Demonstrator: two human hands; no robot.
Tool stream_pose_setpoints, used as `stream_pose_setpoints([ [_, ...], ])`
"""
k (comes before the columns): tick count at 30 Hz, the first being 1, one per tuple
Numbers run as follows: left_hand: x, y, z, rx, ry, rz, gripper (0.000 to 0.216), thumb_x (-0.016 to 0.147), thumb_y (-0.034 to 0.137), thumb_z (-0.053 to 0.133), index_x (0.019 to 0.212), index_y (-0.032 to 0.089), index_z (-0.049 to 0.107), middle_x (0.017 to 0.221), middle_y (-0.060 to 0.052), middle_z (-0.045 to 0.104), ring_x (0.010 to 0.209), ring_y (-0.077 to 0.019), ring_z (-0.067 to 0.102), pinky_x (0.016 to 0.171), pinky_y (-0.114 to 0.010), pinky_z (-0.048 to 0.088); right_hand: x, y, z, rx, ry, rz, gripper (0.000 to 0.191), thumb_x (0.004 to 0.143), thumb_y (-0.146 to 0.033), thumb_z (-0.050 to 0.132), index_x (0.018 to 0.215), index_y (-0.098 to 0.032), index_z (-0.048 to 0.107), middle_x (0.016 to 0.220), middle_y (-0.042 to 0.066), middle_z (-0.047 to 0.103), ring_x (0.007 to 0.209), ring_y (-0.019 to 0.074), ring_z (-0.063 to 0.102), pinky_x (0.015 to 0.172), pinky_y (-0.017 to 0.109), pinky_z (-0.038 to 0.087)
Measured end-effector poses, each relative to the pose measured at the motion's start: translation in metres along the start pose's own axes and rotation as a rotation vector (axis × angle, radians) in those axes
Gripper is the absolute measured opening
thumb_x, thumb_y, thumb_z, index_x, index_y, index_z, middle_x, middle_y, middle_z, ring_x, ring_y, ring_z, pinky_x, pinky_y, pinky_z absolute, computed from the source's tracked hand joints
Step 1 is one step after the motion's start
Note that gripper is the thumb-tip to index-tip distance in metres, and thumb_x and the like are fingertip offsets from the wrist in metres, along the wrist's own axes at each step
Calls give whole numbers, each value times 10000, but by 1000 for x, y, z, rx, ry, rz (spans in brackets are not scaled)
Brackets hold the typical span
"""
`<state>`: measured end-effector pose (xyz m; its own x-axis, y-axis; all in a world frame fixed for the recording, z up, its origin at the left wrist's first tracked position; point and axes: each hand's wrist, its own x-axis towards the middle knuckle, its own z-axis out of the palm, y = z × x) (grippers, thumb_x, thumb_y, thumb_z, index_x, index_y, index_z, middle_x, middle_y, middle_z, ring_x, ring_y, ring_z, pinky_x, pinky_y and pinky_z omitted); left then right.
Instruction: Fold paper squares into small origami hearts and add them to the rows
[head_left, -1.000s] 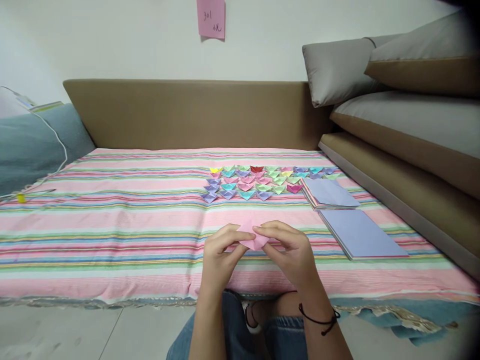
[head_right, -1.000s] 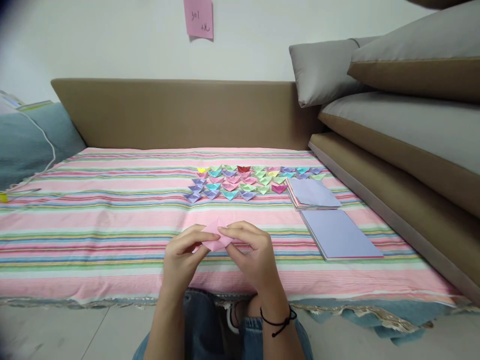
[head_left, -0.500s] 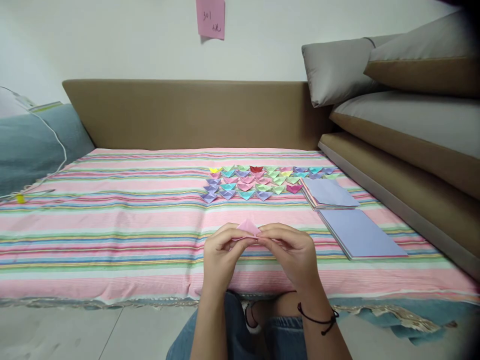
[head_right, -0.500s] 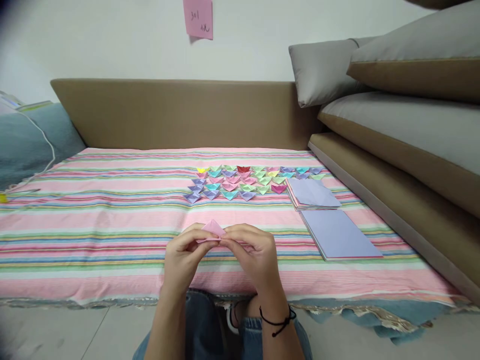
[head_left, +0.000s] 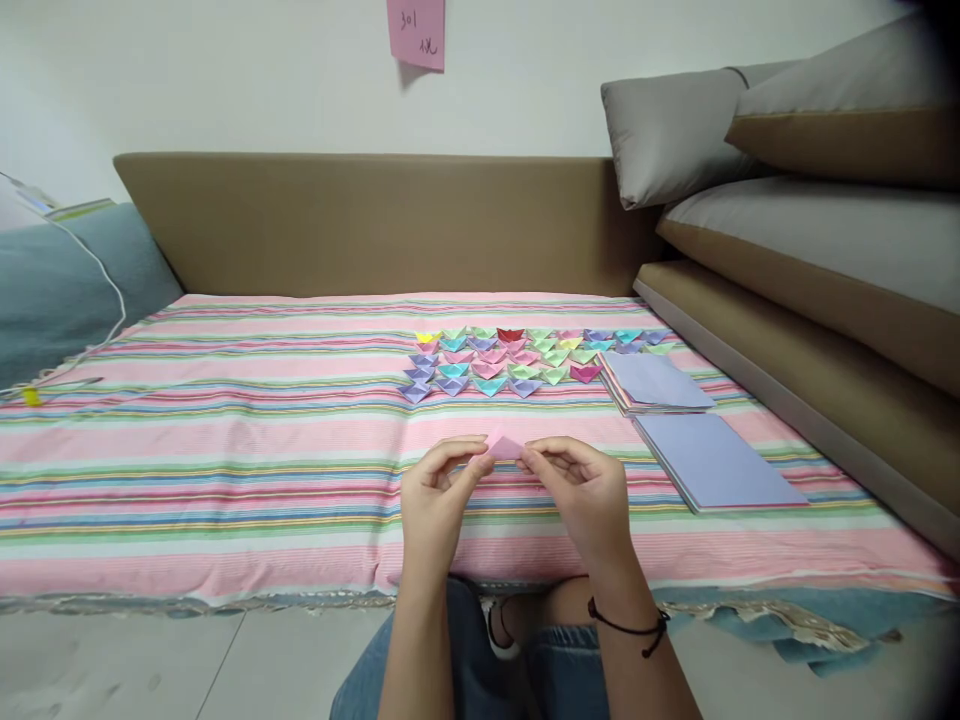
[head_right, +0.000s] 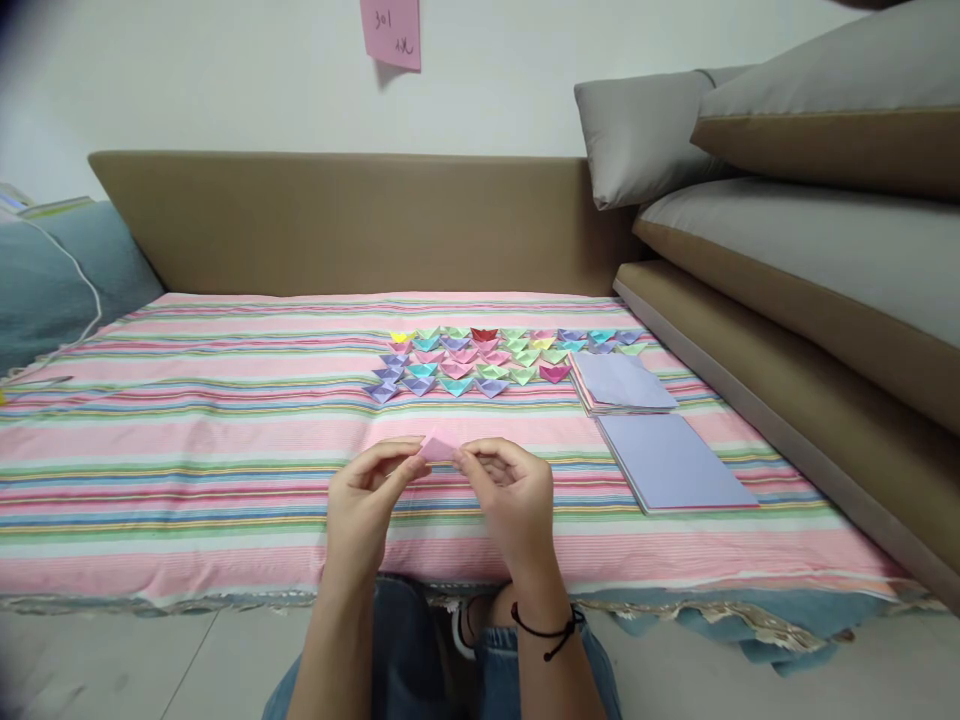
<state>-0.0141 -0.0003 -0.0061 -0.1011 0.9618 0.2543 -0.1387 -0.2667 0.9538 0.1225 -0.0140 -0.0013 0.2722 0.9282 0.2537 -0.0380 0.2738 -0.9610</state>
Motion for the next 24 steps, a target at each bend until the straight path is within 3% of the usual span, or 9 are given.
stream_pose_setpoints([
  [9,-1,-1,6,-1,124,62,77,660,201,728,638,160,667,709,-35,664,712,-158,628,648,-263,525,1,-1,1,49,23,38,104,686,-262,714,700,-168,671,675,41,698,661,187,675,637,300,566],
  [12,0,2,6,-18,74,47,103,678,203,713,629,155,636,714,-28,639,705,-139,608,633,-239,507,1,0,1,37,25,38,114,680,-269,717,694,-168,666,670,42,694,656,186,668,624,295,557],
  [18,3,2,-3,46,-121,15,221,708,236,692,921,190,661,894,-42,639,710,-114,582,608,-209,488,1,2,-4,-115,-120,-35,82,699,-246,690,690,-168,666,672,40,680,614,171,632,575,274,526],
  [24,1,0,-6,162,-85,44,110,709,247,694,791,174,690,790,-45,677,706,-146,620,597,-213,494,1,1,-6,-119,-179,-48,51,716,-220,674,702,-174,657,691,33,668,629,161,624,594,264,518],
])
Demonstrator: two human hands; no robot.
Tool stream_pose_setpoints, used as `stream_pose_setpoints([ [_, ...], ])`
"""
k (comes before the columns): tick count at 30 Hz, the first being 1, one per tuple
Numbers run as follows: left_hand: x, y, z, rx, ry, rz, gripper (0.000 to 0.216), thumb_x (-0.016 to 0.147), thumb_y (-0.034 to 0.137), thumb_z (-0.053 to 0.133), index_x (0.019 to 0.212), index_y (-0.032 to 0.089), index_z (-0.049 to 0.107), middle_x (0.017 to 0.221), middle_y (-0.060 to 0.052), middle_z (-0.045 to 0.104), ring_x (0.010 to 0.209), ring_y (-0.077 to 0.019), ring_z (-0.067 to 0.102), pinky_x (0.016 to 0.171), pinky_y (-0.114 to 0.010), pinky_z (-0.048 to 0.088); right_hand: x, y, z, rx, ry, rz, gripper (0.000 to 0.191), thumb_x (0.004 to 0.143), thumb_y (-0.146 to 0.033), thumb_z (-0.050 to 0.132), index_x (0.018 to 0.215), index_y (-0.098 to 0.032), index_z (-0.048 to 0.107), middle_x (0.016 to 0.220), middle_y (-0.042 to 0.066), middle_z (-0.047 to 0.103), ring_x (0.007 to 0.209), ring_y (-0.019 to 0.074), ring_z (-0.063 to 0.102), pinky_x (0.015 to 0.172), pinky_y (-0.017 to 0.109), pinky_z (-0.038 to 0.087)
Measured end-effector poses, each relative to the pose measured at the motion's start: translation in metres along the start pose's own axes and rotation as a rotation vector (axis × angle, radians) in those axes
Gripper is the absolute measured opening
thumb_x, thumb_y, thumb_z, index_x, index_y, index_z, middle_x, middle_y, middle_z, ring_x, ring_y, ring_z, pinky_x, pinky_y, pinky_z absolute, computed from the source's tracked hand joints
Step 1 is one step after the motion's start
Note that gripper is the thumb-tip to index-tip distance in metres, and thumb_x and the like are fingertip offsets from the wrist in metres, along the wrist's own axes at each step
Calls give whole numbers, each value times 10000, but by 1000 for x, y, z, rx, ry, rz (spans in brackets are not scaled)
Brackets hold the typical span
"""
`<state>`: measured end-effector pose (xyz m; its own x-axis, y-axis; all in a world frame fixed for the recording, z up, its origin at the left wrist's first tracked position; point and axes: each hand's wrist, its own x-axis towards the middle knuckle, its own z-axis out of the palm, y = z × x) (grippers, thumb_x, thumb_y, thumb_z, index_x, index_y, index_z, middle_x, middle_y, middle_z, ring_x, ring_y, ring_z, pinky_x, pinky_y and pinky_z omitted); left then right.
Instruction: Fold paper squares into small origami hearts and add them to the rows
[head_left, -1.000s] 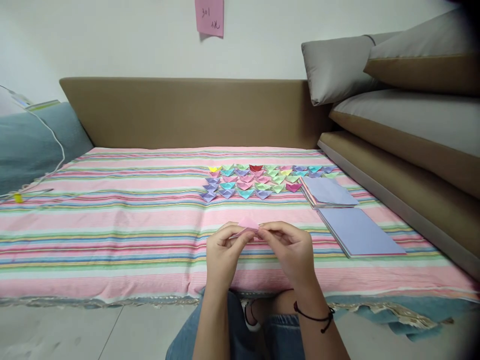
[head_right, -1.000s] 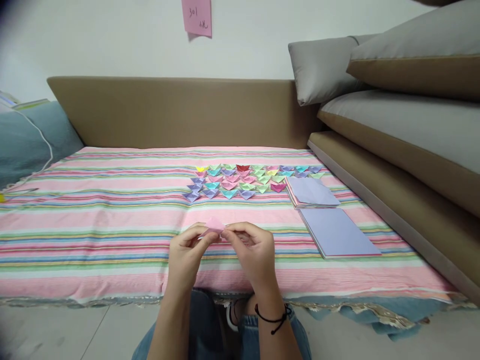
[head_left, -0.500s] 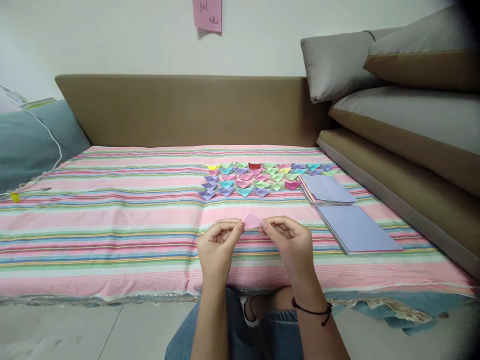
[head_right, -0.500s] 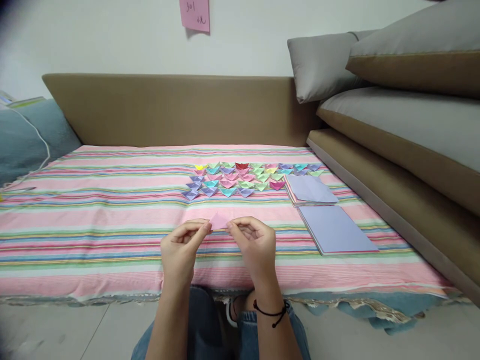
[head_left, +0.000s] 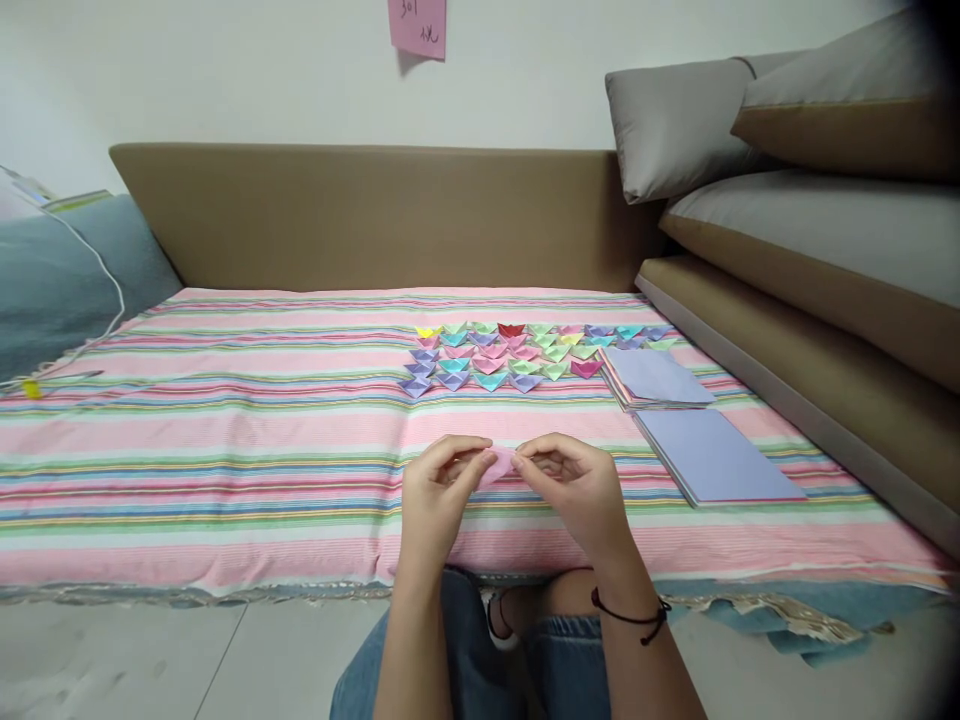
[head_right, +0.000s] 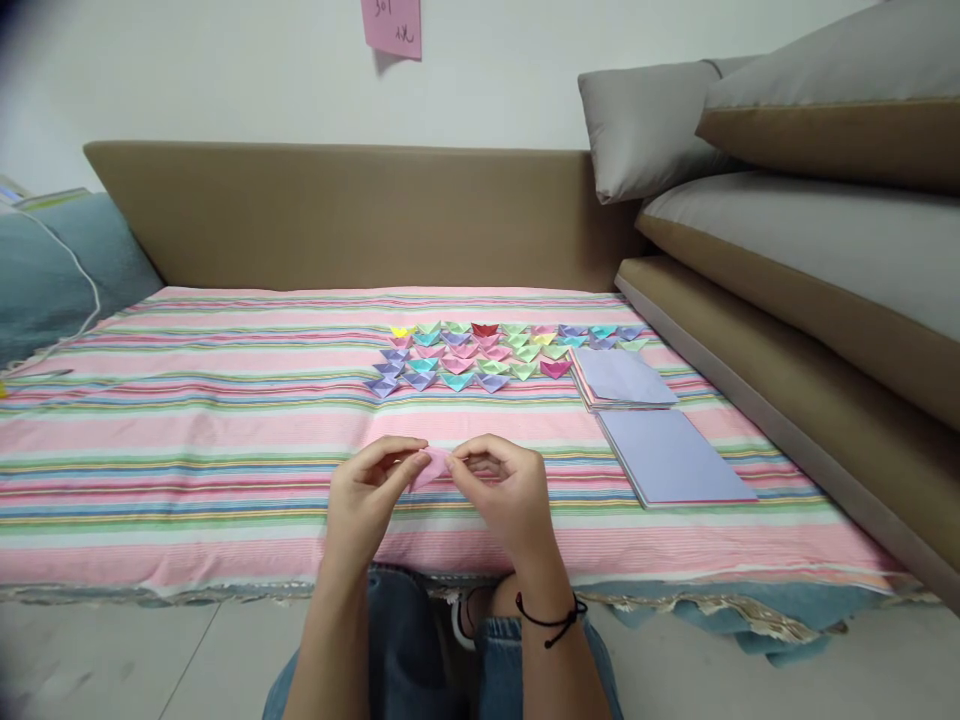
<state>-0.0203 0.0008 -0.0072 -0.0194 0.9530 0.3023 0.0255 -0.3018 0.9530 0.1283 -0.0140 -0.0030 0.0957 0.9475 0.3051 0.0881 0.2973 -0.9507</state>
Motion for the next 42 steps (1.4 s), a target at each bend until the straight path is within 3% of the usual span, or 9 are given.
stream_pose_setpoints([
  [9,-1,2,1,74,-18,25,83,714,249,690,703,167,684,686,-27,683,614,-135,623,561,-206,499,2,-2,5,127,78,70,91,686,-239,702,684,-170,643,652,24,646,611,152,612,566,256,506],
  [16,-3,1,5,79,40,24,77,714,246,687,705,170,688,644,-6,688,562,-116,628,519,-185,497,2,-1,6,170,126,114,108,667,-227,714,696,-161,634,660,21,652,630,137,619,591,231,509],
  [22,-2,0,10,27,211,20,78,687,242,705,702,167,691,649,-9,701,601,-139,653,550,-206,523,3,1,10,304,18,246,474,603,-177,761,1019,-206,535,659,-19,679,636,143,647,619,238,518],
  [27,-1,1,14,-39,263,-5,87,666,239,719,683,160,689,640,-13,696,590,-143,646,543,-220,522,3,0,16,379,90,257,480,603,-175,759,1006,-199,499,615,-23,687,581,124,629,600,226,506],
  [33,0,1,13,-146,192,-67,110,668,238,723,694,147,669,622,-3,664,558,-105,603,521,-191,485,3,-2,14,351,92,237,527,584,-149,765,1030,-193,487,575,-35,676,539,111,600,558,201,479],
  [38,0,3,10,-270,122,-116,367,673,209,728,1013,193,591,706,8,682,651,-95,622,585,-169,480,4,1,11,319,45,242,513,592,-142,759,1037,-195,511,577,-43,669,543,106,595,556,195,478],
  [42,-1,2,10,-270,146,-104,303,658,179,736,926,172,595,671,5,682,678,-106,642,647,-187,496,5,4,13,341,58,264,373,565,-149,775,891,-176,595,605,-34,663,579,106,610,576,195,492],
])
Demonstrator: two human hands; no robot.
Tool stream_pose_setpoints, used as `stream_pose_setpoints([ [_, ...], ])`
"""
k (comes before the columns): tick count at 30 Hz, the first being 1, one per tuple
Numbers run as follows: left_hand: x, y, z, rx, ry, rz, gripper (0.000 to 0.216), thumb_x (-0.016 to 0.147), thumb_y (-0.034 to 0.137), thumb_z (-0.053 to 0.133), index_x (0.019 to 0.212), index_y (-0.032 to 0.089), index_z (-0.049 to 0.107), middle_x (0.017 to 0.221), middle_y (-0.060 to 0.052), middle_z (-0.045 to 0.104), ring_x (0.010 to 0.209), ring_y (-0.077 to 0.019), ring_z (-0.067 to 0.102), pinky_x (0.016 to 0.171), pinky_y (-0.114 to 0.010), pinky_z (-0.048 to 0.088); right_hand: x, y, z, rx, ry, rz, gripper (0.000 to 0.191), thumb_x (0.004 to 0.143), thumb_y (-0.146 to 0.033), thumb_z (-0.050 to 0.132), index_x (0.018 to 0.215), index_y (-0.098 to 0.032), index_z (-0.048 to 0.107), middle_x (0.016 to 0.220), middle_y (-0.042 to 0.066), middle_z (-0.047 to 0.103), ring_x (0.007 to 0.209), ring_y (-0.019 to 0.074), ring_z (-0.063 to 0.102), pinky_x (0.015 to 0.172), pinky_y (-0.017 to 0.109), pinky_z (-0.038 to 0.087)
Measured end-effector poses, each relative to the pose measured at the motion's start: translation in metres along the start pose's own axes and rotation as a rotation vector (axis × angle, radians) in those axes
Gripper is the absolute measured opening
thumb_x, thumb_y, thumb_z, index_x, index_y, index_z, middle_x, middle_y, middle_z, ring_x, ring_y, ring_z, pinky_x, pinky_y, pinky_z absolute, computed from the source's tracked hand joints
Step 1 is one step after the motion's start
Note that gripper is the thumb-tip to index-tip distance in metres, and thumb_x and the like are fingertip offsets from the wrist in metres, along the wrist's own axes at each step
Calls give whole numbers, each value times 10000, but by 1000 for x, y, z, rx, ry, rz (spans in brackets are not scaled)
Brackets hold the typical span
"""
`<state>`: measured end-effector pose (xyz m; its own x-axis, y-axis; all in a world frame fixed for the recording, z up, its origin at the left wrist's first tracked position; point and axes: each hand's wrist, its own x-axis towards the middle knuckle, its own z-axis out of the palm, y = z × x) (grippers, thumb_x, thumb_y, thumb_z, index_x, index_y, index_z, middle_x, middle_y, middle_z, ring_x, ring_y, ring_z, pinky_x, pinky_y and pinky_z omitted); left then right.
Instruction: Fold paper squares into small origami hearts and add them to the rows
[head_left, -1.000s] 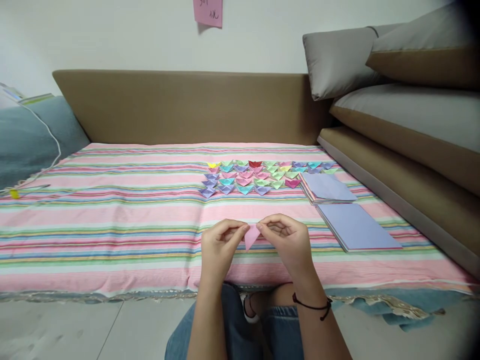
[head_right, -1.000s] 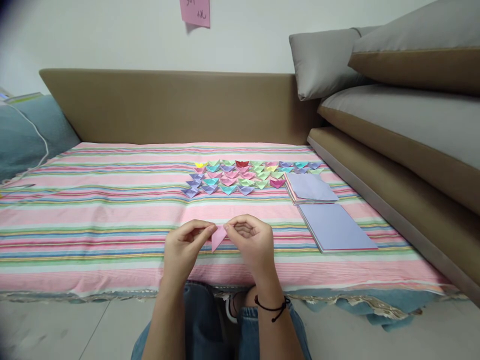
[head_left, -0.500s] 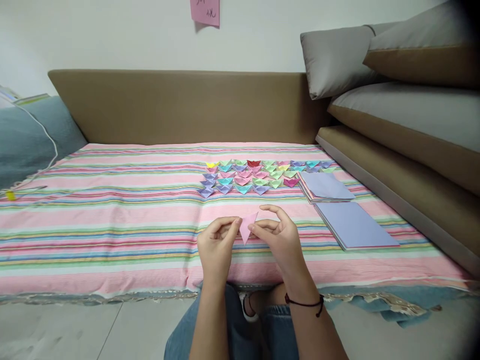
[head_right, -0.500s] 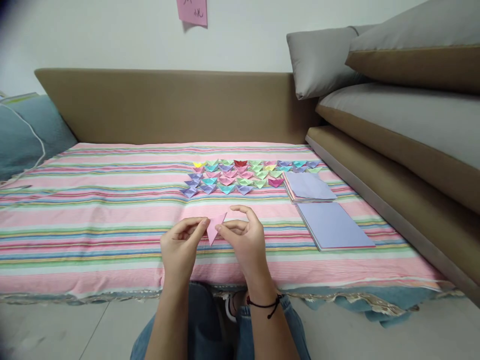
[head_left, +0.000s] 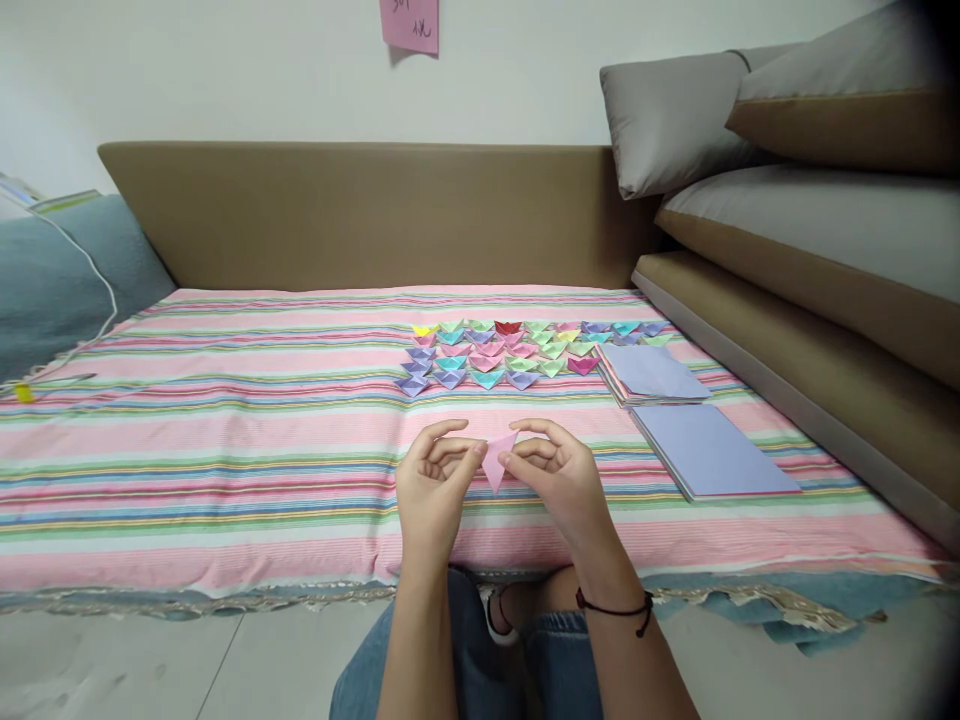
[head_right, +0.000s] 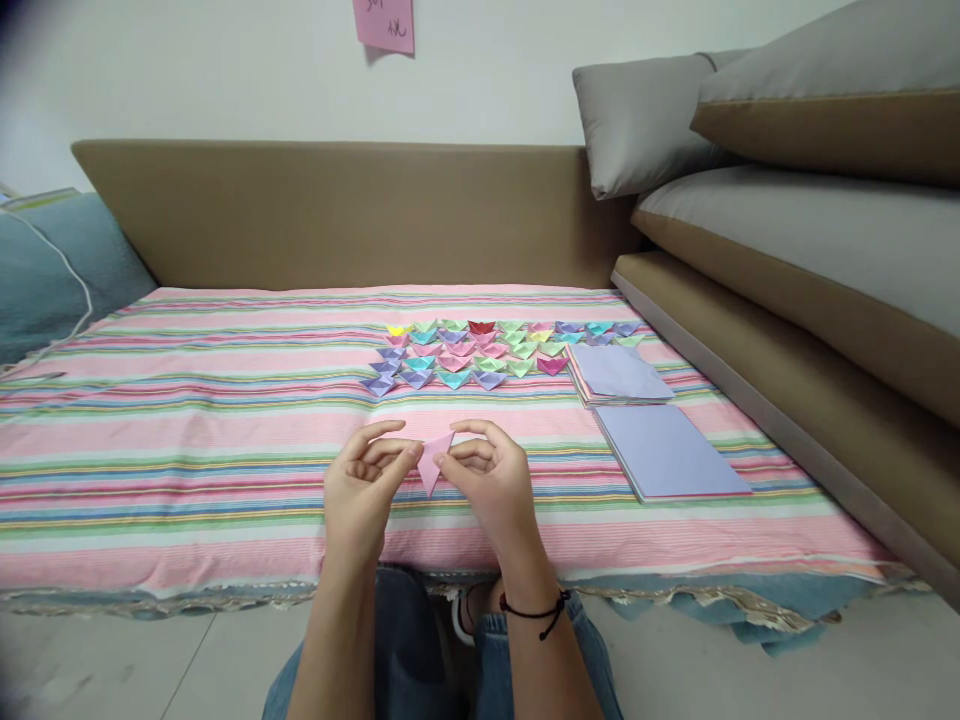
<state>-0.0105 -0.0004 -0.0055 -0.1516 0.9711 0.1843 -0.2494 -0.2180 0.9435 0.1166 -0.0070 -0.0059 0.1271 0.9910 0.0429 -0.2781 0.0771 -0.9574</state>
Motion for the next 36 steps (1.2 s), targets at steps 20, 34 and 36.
stream_pose_setpoints([
  [20,0,0,4,-14,-73,-93,402,637,178,740,919,186,454,629,26,661,566,-81,582,578,-173,458,-1,1,1,-125,-60,-63,203,690,-308,698,625,-166,569,570,-27,537,541,110,510,528,231,430],
  [34,-1,4,0,-14,-220,-183,439,645,166,737,893,217,378,646,16,693,614,-136,647,616,-239,503,-2,-5,0,-167,22,-113,199,748,-269,593,577,-182,538,548,-36,441,535,109,401,499,233,334],
  [36,-2,4,-2,-12,-232,-190,428,649,160,735,886,215,384,661,10,696,622,-133,644,620,-237,501,-2,-4,0,-182,0,-129,234,774,-295,573,577,-185,513,537,-44,396,518,102,359,482,235,300],
])
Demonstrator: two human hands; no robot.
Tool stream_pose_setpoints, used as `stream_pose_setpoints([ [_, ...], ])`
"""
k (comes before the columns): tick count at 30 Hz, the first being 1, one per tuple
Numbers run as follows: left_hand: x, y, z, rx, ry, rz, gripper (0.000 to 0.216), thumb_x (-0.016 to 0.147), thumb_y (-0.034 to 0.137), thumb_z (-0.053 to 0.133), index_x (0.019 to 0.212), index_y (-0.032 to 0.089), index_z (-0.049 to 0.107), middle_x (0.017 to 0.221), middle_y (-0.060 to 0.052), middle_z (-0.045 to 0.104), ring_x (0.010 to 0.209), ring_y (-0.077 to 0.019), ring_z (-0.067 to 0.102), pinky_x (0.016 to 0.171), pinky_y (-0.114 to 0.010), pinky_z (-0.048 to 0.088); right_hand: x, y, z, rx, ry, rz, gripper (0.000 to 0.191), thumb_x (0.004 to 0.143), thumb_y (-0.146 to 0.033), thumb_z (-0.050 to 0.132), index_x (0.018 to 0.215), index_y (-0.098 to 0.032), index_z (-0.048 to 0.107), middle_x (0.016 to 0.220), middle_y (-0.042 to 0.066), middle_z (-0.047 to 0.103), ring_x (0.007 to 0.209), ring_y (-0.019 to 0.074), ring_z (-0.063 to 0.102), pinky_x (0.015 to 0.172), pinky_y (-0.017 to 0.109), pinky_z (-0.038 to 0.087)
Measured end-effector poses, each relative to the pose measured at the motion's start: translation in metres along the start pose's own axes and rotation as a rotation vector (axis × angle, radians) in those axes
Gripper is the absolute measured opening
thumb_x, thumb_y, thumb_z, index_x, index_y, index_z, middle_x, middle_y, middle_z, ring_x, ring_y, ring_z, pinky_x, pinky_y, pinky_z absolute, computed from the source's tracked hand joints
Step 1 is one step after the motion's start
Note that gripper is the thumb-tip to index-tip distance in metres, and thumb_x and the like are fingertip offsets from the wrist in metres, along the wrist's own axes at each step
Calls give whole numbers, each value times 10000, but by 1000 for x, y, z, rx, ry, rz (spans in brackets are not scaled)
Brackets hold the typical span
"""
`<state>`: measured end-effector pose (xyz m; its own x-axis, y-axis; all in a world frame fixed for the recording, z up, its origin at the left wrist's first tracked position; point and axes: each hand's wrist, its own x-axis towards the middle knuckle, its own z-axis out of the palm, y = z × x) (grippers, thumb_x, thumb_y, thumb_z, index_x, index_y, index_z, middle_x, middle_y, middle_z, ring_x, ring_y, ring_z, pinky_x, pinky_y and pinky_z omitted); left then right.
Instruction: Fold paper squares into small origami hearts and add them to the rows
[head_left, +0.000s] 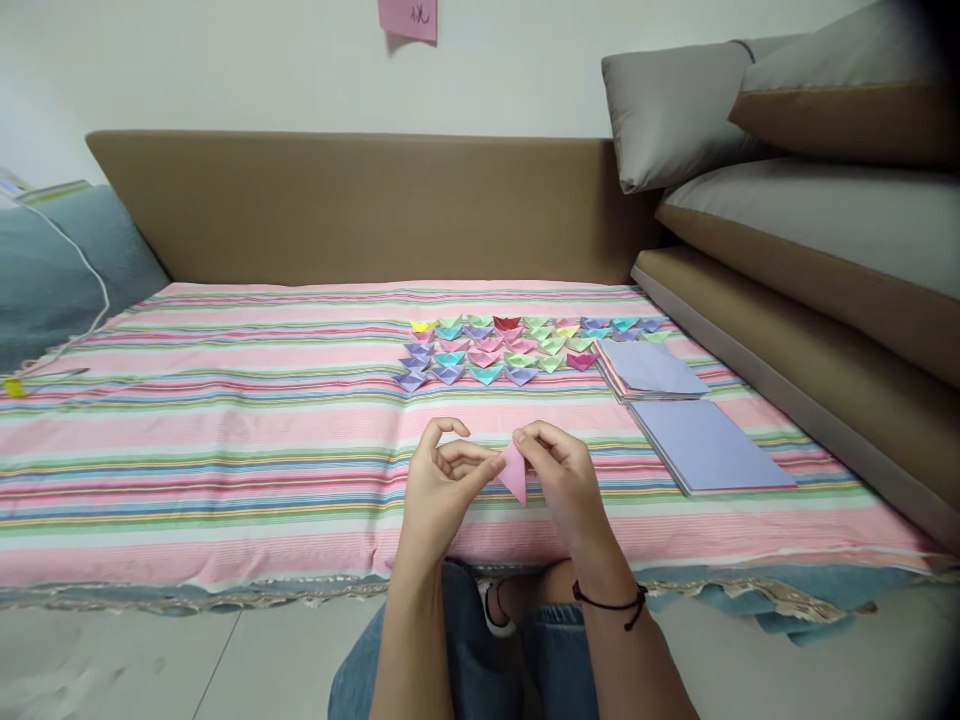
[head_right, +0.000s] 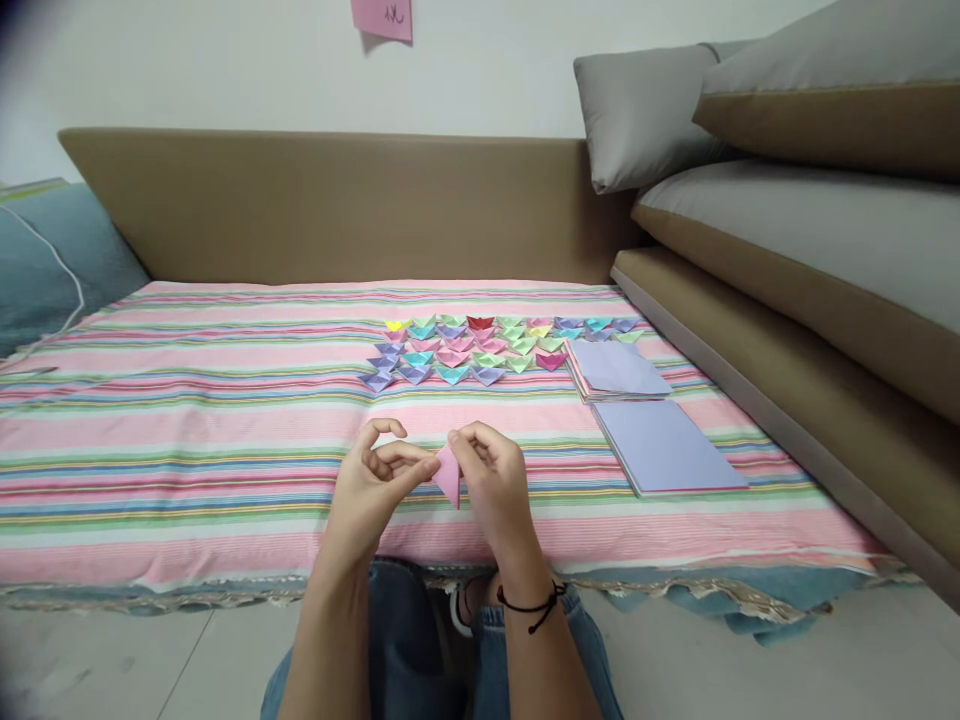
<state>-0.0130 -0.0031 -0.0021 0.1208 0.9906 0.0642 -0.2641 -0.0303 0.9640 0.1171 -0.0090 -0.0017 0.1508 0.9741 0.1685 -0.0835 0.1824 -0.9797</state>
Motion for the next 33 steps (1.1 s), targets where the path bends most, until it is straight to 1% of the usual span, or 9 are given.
stream_pose_setpoints([
  [6,0,0,4,-39,-122,-4,352,672,156,717,836,204,409,694,20,658,626,-94,603,614,-203,473,0,0,1,-78,64,-62,339,790,-332,563,518,-189,420,520,-48,341,502,98,324,465,236,269],
  [8,1,-2,5,-54,-50,34,333,669,157,718,804,198,417,696,24,638,629,-86,591,623,-199,468,0,0,0,-60,47,-52,321,814,-389,540,572,-188,473,535,-41,390,509,103,369,468,230,299],
  [11,4,-5,4,-84,159,88,344,651,159,727,776,196,410,707,23,630,634,-82,587,630,-197,466,2,2,1,11,-35,5,328,844,-466,481,729,-179,591,602,-9,504,559,122,473,519,234,394],
  [14,5,-6,1,-108,244,108,350,642,167,730,775,197,408,729,16,630,657,-90,595,655,-208,471,3,3,2,20,-124,56,255,768,-431,605,769,-178,632,669,12,586,624,148,553,593,259,473],
  [17,5,-6,1,-84,194,127,324,654,181,722,794,197,431,748,15,620,683,-95,591,673,-213,473,1,3,2,-10,-102,20,173,703,-345,683,737,-180,647,691,15,631,647,160,591,602,260,491],
  [20,4,-5,2,-13,98,130,257,679,210,708,818,192,493,753,21,583,691,-96,571,653,-203,465,-1,2,1,-95,-65,-55,124,725,-282,658,672,-169,657,642,18,638,599,151,585,548,244,464],
  [24,4,-6,0,152,-3,138,118,721,259,672,745,163,609,719,-5,572,681,-119,547,627,-217,447,-3,1,0,-190,-101,-111,122,735,-238,642,644,-162,668,610,25,643,569,151,584,524,245,454],
  [30,6,-13,2,50,237,149,131,653,272,726,649,158,660,627,-5,604,642,-130,544,606,-229,424,-3,3,4,-135,-54,-10,153,727,-317,665,714,-171,707,574,28,656,539,171,616,513,268,492],
  [33,7,-15,6,16,269,107,141,632,282,740,646,155,681,603,2,607,605,-115,525,578,-222,406,-2,4,1,-121,-37,13,164,699,-326,694,706,-164,716,528,23,643,510,169,616,496,267,496],
])
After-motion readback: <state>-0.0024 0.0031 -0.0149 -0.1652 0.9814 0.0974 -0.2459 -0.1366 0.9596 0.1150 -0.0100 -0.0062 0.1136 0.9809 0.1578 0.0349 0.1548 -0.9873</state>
